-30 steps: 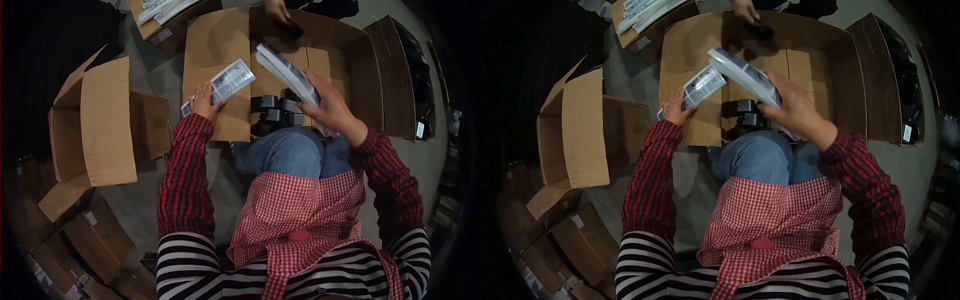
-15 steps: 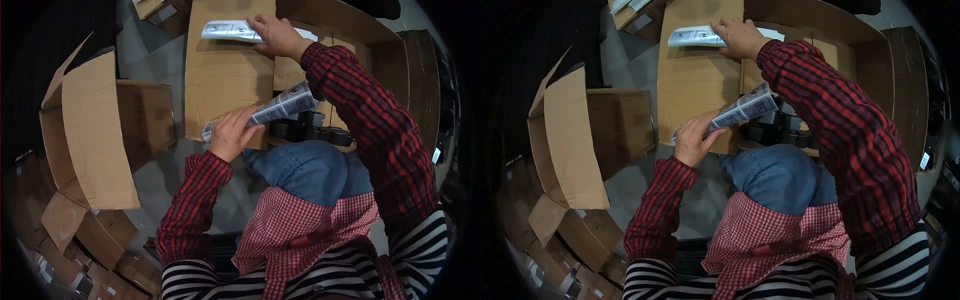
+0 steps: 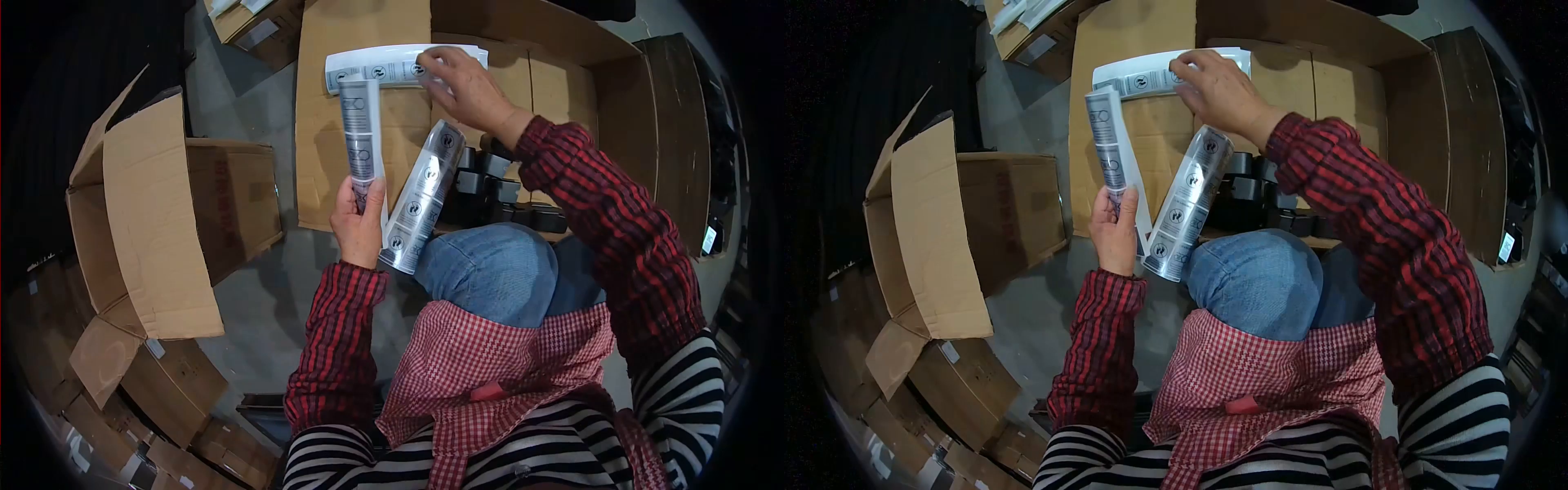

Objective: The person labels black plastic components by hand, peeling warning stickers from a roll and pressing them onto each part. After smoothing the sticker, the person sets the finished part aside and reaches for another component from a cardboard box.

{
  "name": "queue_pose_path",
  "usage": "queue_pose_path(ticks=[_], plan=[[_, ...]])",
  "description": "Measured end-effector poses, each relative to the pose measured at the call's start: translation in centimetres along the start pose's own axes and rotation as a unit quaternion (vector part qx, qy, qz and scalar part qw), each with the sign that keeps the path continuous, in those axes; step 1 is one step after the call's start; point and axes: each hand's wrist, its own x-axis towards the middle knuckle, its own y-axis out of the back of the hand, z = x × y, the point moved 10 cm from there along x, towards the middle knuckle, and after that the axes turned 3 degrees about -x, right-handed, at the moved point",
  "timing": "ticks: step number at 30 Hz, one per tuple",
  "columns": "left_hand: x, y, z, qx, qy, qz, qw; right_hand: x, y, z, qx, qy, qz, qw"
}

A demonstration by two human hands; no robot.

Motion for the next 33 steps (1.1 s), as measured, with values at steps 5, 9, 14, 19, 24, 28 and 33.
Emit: queue_pose_path(ticks=[5, 9, 14, 19, 24, 28, 33], plan=[[0.2, 1.5, 0.5, -0.036, 0.001, 0.018, 0.999, -5.5, 0.8, -1.1, 0.172, -0.12, -0.12, 0.97], [0.0, 2.2, 0.1, -0.112, 0.07, 0.018, 0.991, -12.0, -6.3, 2.1, 0.265, -0.267, -0.279, 0.884], [-0.4, 0.1, 0.7, -0.175, 0.106, -0.035, 0.978, -14.1, -14.5, 0.5, 0.527, -0.35, -0.372, 0.679], [-0.1, -0.6, -2.1, -0.263, 0.156, -0.022, 0.952, -14.5, -13.1, -2.7, 0.518, -0.307, -0.45, 0.66], [-0.9, 0.2, -5.3, -0.306, 0.212, 0.006, 0.928, -17.7, -14.4, -4.7, 0.441, -0.141, -0.588, 0.664], [-0.3, 1.3, -4.3, -0.286, 0.186, -0.003, 0.94, -9.7, -5.0, -4.8, 0.4, -0.043, -0.455, 0.794], [-0.6, 1.2, -3.7, -0.319, 0.208, -0.011, 0.925, 3.2, 1.1, 8.7, 0.234, -0.161, -0.298, 0.911]])
